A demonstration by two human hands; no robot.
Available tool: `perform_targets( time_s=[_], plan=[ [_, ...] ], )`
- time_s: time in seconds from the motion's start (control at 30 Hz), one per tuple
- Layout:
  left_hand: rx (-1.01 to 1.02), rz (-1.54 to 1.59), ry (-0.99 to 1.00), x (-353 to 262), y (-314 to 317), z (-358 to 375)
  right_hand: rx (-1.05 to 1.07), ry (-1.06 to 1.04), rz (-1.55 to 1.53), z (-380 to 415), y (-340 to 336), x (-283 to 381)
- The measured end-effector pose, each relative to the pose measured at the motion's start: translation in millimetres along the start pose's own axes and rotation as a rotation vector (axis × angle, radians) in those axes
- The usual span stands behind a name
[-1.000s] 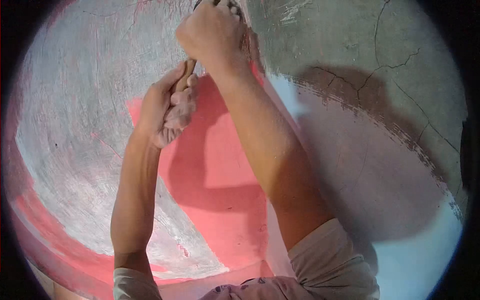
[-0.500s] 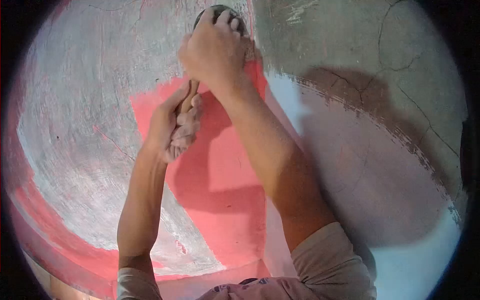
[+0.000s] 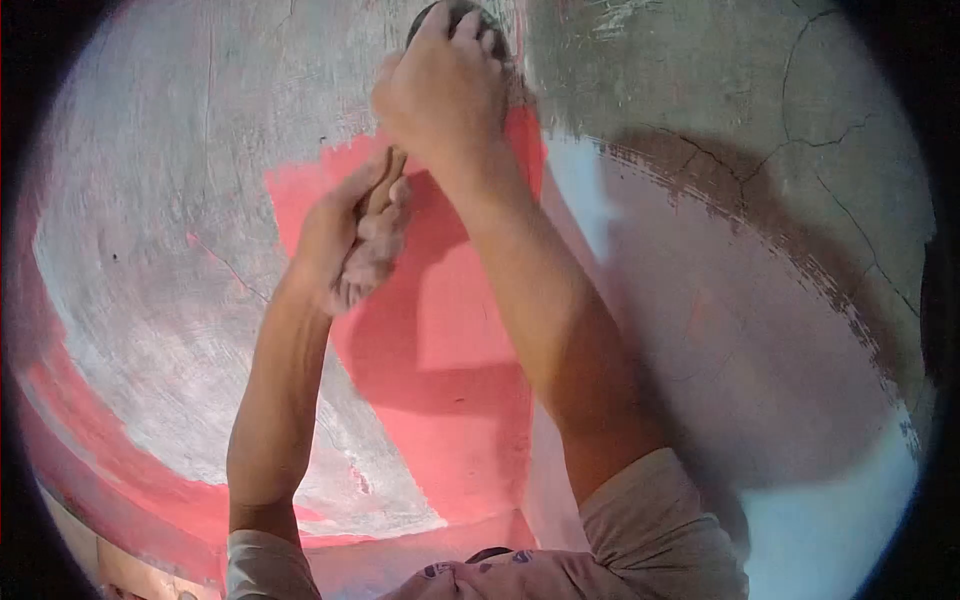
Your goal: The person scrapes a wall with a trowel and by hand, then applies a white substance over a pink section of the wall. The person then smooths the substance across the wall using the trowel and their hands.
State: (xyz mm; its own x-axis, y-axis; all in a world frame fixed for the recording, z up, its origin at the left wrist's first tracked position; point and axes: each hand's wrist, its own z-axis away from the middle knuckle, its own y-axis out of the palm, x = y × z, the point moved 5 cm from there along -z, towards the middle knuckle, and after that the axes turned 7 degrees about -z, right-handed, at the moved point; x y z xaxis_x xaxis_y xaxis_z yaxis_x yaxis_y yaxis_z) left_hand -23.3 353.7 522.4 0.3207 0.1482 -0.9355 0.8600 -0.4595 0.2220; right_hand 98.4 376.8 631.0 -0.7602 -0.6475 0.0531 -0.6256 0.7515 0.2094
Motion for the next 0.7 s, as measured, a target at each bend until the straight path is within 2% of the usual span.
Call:
perform_targets(
  time_s=[0.03,0.1,0.13,0.17,0.27,0.3,0.4,0.53,0.6,0.63,0.7],
  plan=[
    [0.036,0.045,-0.021,14.0,-10.7,4.9,0.071,0.037,0.010,20.1,7.8,3.5],
    [0.089,0.083,-0.033,21.2,-9.8,0.5,0.172,0.063,-0.002,9.1,-1.7,-4.4],
    [0.093,0.076,-0.011,15.4,-3.5,-6.6,0.231,0.068,-0.014,1.6,-6.6,-6.2],
    [0.098,0.066,0.008,2.9,3.7,-15.3,0.296,0.156,-0.136,-11.8,-7.3,-12.1],
    [0.018,0.026,0.001,-3.1,10.2,-7.8,0.106,0.116,-0.039,-9.7,3.7,-12.9],
    [-0.005,0.041,-0.020,7.9,-0.6,-0.3,0.082,0.108,-0.138,4.5,11.8,-8.8],
    [0.004,0.037,-0.037,20.0,1.9,5.6,0.057,0.035,-0.073,24.8,0.2,-3.8],
    [0.050,-0.077,-0.015,-2.9,17.0,-11.6,0.293,0.235,-0.218,-18.8,-11.6,-26.1],
    [0.033,-0.046,-0.053,5.7,13.4,-3.6,0.138,0.118,-0.139,2.9,-5.4,-18.7],
    [-0.046,-0.008,-0.060,20.4,2.8,3.0,0.067,0.059,-0.103,19.9,-2.3,-12.2],
    [-0.039,0.035,-0.052,40.0,-12.6,16.7,0.090,-0.019,0.001,45.3,-0.4,7.3]
  ],
)
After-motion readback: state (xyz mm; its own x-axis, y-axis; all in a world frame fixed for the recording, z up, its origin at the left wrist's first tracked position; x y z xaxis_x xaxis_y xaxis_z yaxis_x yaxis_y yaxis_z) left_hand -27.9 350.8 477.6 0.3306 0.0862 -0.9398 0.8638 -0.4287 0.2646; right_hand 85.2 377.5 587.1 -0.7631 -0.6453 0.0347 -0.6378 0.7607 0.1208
